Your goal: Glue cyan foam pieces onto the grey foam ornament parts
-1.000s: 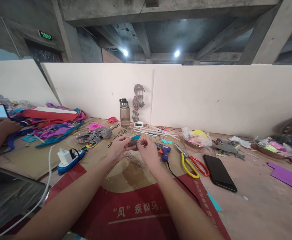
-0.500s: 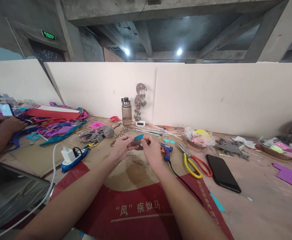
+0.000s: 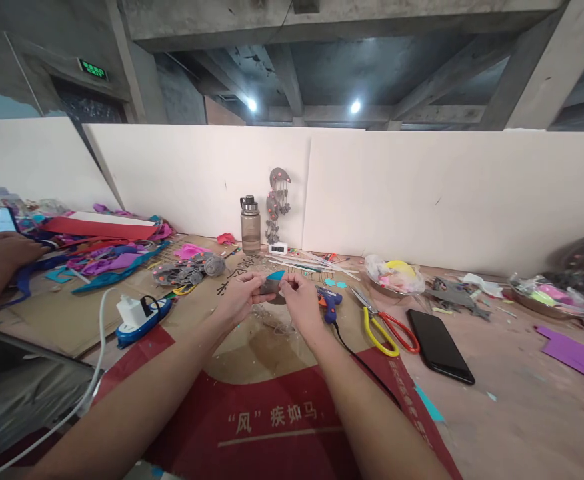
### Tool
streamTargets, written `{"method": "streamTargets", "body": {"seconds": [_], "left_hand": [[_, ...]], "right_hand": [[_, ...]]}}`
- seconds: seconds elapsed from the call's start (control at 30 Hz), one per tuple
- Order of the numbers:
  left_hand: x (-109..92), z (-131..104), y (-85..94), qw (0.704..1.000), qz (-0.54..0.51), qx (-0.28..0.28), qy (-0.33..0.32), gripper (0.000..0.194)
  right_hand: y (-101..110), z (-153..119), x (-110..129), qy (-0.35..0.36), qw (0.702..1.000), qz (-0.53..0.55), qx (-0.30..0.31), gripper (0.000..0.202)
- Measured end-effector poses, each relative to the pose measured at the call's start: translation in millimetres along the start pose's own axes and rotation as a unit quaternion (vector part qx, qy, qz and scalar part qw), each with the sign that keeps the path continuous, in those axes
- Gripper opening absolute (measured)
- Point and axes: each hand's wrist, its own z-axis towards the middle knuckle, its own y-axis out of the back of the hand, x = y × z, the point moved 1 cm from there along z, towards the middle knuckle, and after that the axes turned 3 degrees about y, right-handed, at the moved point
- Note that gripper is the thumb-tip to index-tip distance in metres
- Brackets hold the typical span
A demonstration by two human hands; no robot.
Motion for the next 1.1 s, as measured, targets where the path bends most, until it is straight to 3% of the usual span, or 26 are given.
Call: {"method": "streamTargets", "body": {"seconds": [0.5,0.8,1.1], "left_hand": [[-1.5,0.8,2.0,1.0,0.001,0.012,0.019,0.032],[-3.5,2.3,5.1,0.997,-0.006,0.067,0.031,0.027],[-2.9,0.1,-0.5,0.999,0.027,0.024,-0.017,0.033]], "right_hand": [[1.1,2.8,-4.6,-0.056,0.99,0.118,0.044,0.021],[0.9,1.7,-6.7,-0.085,0.982,0.166,0.013,0.027],[-0.2,3.4,-15.1,-0.065,0.986,0.152,-0.001,0.025]]}}
